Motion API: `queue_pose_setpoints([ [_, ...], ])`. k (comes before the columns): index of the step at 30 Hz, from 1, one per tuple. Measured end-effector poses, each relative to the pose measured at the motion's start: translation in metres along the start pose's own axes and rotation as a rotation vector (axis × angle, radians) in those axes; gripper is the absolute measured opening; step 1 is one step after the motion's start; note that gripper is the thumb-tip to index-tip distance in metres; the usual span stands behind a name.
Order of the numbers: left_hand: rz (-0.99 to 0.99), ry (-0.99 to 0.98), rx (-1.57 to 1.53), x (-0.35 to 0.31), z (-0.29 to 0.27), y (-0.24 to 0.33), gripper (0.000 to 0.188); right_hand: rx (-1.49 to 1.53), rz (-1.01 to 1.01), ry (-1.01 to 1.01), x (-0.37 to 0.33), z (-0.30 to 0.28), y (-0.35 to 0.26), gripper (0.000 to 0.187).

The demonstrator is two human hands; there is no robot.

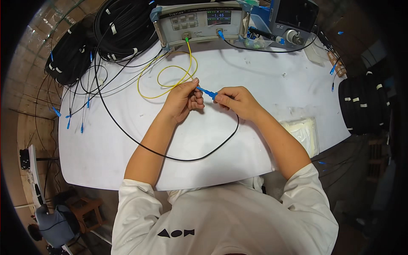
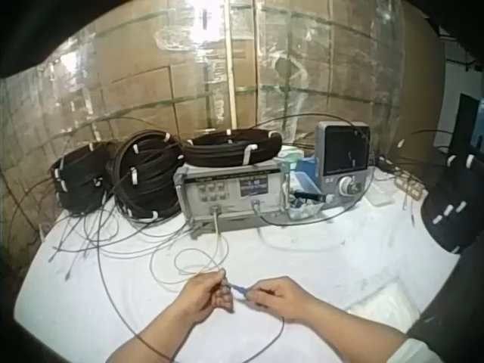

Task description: The recorder is testing and cleaning fiber optic cables using specialized equipment.

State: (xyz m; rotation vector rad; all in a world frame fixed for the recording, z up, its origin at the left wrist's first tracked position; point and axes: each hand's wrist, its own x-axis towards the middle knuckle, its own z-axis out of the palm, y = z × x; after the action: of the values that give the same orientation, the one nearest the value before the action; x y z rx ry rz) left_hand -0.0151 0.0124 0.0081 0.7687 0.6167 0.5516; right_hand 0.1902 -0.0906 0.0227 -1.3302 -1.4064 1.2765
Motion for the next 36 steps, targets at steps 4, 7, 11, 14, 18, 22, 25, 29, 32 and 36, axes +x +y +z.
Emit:
queue_pose_setpoints([
  [4, -0.032, 0.018, 0.078, -0.003, 0.007, 0.003, 0.029, 0.076, -0.040, -0.010, 0.002, -0.002, 0.007, 0.026],
  [7, -0.031, 0.001, 0.087, -0.002, 0.005, 0.001, 0.029, 0.098, -0.003, -0.006, 0.001, -0.002, 0.005, 0.024],
  [11, 0.048, 0.031, 0.049, 0.002, 0.004, -0.007, 0.030, 0.068, 0.026, 0.064, 0.000, 0.000, -0.003, 0.022],
  [14, 0.269, 0.142, 0.104, 0.004, 0.012, -0.018, 0.033, -0.004, 0.054, 0.172, -0.001, -0.003, -0.006, 0.022],
  [18, 0.344, 0.162, 0.151, 0.006, 0.010, -0.021, 0.030, 0.135, 0.116, 0.168, -0.002, -0.008, -0.008, 0.024],
  [22, 0.332, 0.149, 0.140, 0.006, 0.009, -0.020, 0.029, 0.335, 0.243, 0.135, -0.001, -0.009, -0.008, 0.022],
  [25, 0.285, 0.126, 0.113, 0.005, 0.011, -0.016, 0.030, 0.213, 0.004, 0.243, 0.001, -0.010, 0.001, 0.019],
  [29, 0.197, 0.111, 0.146, 0.004, 0.008, -0.012, 0.028, 0.128, -0.067, 0.310, -0.001, -0.009, -0.002, 0.014],
  [32, 0.192, 0.083, 0.152, 0.004, 0.006, -0.011, 0.030, 0.074, -0.123, 0.311, -0.001, -0.007, -0.002, 0.014],
  [36, 0.105, -0.082, 0.012, 0.001, 0.002, -0.006, 0.027, 0.141, -0.133, 0.246, 0.000, -0.006, -0.001, 0.013],
])
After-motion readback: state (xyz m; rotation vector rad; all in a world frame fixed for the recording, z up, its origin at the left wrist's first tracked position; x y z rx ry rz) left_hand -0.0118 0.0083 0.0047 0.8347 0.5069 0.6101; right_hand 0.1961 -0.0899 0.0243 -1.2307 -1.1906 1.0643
